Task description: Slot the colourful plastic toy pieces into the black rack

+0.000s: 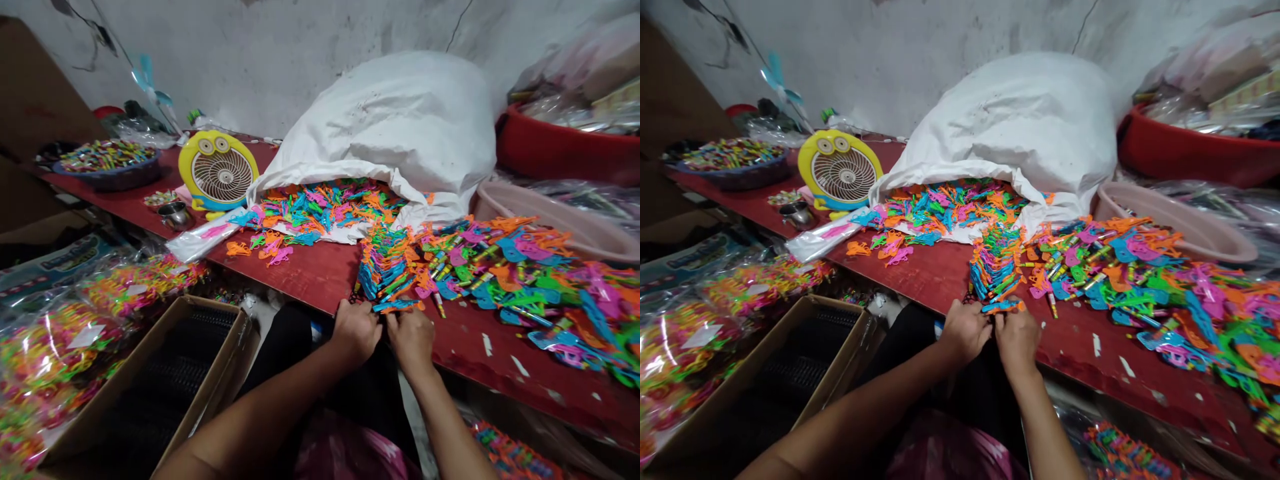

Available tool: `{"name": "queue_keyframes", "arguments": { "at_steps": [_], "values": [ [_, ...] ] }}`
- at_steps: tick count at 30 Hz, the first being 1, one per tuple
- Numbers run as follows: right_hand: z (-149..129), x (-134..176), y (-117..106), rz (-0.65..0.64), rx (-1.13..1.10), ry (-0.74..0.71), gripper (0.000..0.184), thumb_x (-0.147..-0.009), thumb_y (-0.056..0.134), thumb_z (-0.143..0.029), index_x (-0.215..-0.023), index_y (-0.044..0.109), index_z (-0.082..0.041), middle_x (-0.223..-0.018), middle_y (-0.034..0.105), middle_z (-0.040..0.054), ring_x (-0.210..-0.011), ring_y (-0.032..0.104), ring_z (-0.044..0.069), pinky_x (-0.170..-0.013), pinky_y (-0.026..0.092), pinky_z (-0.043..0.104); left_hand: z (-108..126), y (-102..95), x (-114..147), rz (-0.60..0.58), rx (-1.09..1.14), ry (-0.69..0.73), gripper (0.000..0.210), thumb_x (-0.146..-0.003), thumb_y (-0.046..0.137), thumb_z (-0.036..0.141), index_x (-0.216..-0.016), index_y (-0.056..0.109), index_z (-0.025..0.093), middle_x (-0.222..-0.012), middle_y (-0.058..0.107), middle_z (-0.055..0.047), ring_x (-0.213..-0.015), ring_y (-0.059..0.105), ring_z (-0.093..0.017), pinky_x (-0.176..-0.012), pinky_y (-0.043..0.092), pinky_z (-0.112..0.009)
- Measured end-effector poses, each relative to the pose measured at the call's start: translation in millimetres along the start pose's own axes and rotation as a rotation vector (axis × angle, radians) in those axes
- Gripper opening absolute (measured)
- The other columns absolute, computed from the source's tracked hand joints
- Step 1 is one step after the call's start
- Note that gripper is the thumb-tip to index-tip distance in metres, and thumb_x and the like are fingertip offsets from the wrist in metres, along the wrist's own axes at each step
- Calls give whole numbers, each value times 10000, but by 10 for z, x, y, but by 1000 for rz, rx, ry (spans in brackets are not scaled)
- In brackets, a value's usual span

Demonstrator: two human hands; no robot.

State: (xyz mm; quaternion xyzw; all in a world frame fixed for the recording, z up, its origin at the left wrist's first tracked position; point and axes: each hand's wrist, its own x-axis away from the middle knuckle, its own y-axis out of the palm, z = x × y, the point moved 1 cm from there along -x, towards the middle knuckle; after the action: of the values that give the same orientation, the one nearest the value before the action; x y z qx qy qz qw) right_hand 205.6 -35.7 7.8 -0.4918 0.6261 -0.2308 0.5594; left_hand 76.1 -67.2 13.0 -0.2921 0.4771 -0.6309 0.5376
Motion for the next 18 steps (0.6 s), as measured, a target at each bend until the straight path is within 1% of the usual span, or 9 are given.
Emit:
{"name": "queue_keyframes", "arguments": {
  "at_steps": [4, 7, 9, 12, 13, 14, 15, 16, 18],
  "values": [
    [-185, -45, -98, -135, 135, 94, 193, -909, 512, -247, -918, 664, -128, -770, 663, 110, -643, 587, 200, -571, 294, 300, -74, -7, -10, -8, 0, 41, 251, -931, 486, 302, -957, 702, 177, -996, 668, -84, -888, 605, -218, -820, 365, -397],
    [-260, -66, -151, -173, 165, 127, 192, -914, 523, -255, -932, 661, -123, -792, 668, 120, -668, 614, 207, -570, 302, 300, -111, -51, 91, 17, 66, 93, 185, -890, 562, 305, -949, 700, 196, -982, 675, -68, -904, 610, -207, -794, 381, -366],
    [-277, -72, -165, -181, 140, 126, 186, -912, 527, -252, -936, 664, -128, -797, 674, 119, -686, 627, 213, -573, 310, 301, -103, -110, 188, 107, 153, 54, 175, -908, 559, 322, -938, 697, 220, -942, 684, -51, -906, 613, -190, -789, 394, -342],
    [-280, -75, -152, -192, 85, 132, 182, -906, 528, -252, -946, 672, -148, -793, 683, 109, -700, 633, 211, -576, 310, 298, -29, -253, 252, 363, 225, -30, 230, -912, 572, 417, -966, 685, 224, -949, 688, -58, -940, 606, -194, -844, 407, -345],
    [-279, -77, -141, -196, 65, 132, 182, -905, 527, -257, -946, 673, -157, -787, 685, 101, -698, 631, 207, -575, 307, 295, 6, -308, 232, 434, 221, -21, 276, -891, 602, 450, -1019, 676, 217, -991, 687, -67, -972, 599, -204, -871, 405, -354],
    [-277, -79, -129, -199, 45, 132, 181, -904, 524, -260, -938, 674, -166, -778, 685, 93, -692, 626, 201, -573, 303, 292, 39, -362, 191, 478, 205, 7, 326, -873, 627, 466, -1074, 664, 212, -1032, 684, -73, -1001, 591, -211, -892, 400, -361],
    [-274, -82, -116, -199, 27, 134, 181, -905, 518, -261, -928, 674, -170, -768, 686, 87, -685, 621, 195, -571, 299, 289, 65, -413, 135, 495, 182, 42, 337, -876, 630, 459, -1107, 656, 214, -1057, 683, -71, -1015, 585, -211, -905, 394, -365],
    [-270, -86, -102, -196, 11, 137, 185, -908, 511, -259, -919, 673, -170, -764, 688, 84, -680, 619, 191, -570, 297, 286, 80, -458, 72, 497, 155, 74, 300, -897, 613, 437, -1100, 660, 220, -1050, 687, -64, -1010, 583, -205, -909, 388, -367],
    [-263, -99, -72, -189, -14, 137, 190, -916, 497, -246, -927, 667, -162, -799, 702, 84, -691, 622, 184, -576, 299, 278, 70, -531, -48, 482, 113, 115, 215, -946, 559, 390, -1001, 686, 226, -976, 702, -44, -963, 587, -188, -896, 380, -362]
  ]
}}
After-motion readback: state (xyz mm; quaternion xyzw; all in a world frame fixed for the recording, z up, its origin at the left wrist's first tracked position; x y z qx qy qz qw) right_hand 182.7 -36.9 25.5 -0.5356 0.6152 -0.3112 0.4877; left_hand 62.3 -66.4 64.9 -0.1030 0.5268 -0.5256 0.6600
